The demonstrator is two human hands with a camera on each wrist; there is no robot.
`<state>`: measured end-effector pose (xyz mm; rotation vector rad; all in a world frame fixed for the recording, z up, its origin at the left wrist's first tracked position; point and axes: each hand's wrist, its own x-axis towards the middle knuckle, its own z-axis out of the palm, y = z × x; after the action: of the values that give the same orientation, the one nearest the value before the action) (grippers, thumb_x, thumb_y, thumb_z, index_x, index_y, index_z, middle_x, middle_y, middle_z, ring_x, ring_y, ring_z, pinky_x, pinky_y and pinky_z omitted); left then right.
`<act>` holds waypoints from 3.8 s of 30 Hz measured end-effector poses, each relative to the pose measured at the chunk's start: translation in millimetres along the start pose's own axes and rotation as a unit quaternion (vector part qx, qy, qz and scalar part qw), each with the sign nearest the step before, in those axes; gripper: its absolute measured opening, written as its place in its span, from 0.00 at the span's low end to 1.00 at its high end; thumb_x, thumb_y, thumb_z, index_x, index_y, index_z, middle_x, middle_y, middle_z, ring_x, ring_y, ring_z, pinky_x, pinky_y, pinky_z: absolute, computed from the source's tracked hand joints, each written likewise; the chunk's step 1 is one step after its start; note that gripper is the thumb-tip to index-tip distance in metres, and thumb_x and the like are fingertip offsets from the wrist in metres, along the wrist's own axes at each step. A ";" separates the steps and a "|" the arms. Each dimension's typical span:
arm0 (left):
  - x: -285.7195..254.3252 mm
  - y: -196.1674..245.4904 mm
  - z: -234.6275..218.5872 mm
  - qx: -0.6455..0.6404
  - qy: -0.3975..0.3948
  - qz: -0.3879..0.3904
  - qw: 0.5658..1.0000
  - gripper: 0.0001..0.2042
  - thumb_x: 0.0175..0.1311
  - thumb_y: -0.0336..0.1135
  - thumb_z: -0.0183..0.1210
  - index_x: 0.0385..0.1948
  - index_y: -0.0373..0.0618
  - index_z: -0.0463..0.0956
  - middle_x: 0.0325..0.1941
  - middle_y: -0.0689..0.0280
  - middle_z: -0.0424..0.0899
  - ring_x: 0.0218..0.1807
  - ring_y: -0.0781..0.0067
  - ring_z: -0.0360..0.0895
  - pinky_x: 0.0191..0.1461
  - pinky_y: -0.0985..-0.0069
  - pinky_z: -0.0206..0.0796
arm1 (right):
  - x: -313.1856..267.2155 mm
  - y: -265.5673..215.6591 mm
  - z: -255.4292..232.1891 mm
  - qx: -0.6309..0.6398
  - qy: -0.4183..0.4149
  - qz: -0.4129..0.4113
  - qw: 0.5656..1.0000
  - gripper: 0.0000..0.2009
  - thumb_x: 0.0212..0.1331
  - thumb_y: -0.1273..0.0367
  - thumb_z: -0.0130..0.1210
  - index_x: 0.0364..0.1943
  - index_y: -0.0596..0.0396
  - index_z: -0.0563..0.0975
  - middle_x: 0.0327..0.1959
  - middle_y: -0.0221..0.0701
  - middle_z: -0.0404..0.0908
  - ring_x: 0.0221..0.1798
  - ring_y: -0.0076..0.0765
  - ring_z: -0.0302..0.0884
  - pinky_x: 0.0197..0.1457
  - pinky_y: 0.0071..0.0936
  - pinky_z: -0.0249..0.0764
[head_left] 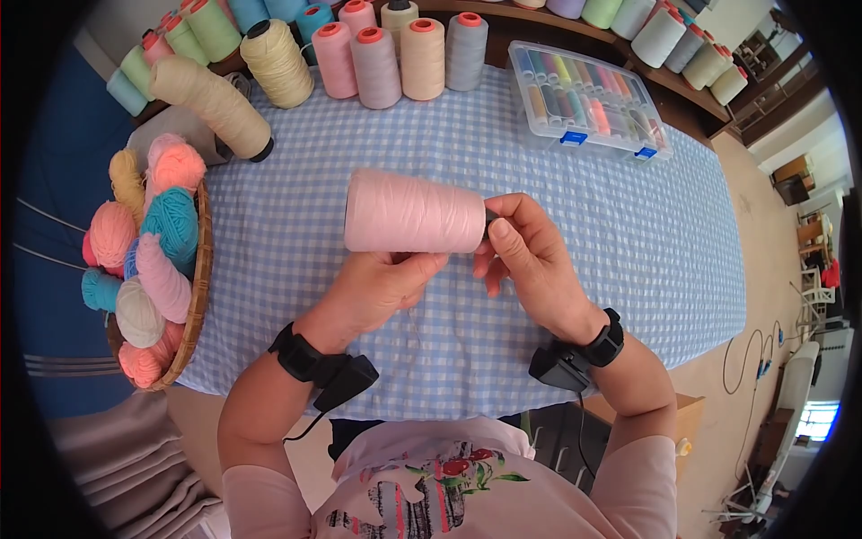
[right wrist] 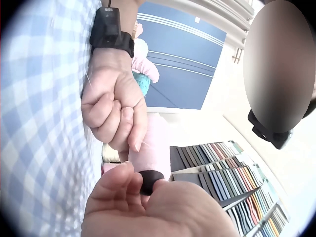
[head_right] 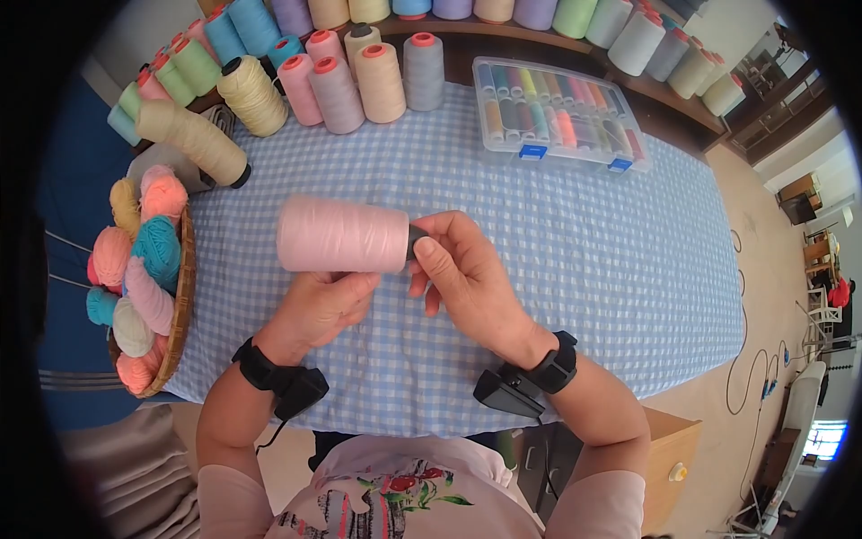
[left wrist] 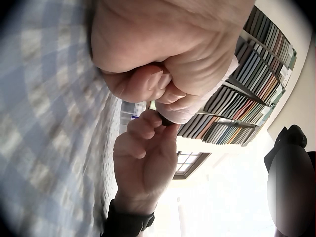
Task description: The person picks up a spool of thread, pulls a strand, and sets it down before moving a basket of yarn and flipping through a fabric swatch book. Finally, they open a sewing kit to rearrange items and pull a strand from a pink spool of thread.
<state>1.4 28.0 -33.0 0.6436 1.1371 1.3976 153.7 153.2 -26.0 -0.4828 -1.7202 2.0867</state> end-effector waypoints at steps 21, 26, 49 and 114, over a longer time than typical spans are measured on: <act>-2.3 -2.5 -0.7 0.071 0.009 0.020 0.997 0.08 0.63 0.33 0.57 0.40 0.44 0.73 0.25 0.73 0.73 0.20 0.89 0.65 0.19 0.85 0.56 | 0.6 -2.5 1.2 -0.035 0.030 0.018 0.999 0.19 0.70 0.54 0.37 0.30 0.54 0.67 0.21 0.24 0.68 0.22 0.18 0.68 0.22 0.16 0.66; -1.5 -5.0 -3.7 0.067 0.001 0.014 0.998 0.09 0.63 0.34 0.58 0.41 0.44 0.73 0.25 0.73 0.74 0.20 0.88 0.65 0.19 0.85 0.57 | 0.1 -2.5 0.1 -0.052 0.026 0.026 0.998 0.20 0.70 0.54 0.36 0.30 0.55 0.68 0.18 0.23 0.67 0.20 0.18 0.67 0.22 0.16 0.66; 0.5 -2.1 -2.8 -0.043 0.001 -0.015 0.999 0.08 0.63 0.27 0.54 0.43 0.43 0.70 0.22 0.75 0.68 0.15 0.90 0.57 0.16 0.86 0.49 | 3.1 -5.8 -0.4 0.085 0.050 0.100 0.990 0.15 0.69 0.57 0.42 0.46 0.54 0.67 0.29 0.27 0.73 0.25 0.19 0.71 0.24 0.17 0.68; 0.3 -0.3 -0.1 0.042 0.003 -0.008 0.999 0.08 0.64 0.30 0.54 0.44 0.42 0.74 0.23 0.74 0.73 0.15 0.90 0.59 0.15 0.86 0.50 | 0.4 -5.1 -2.3 0.051 -0.059 0.141 0.987 0.26 0.68 0.46 0.33 0.36 0.56 0.71 0.19 0.29 0.76 0.21 0.20 0.72 0.22 0.16 0.66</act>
<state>1.4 28.2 -33.4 0.6892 1.2082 1.3443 154.9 156.1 -21.4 -0.6138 -1.6787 2.4334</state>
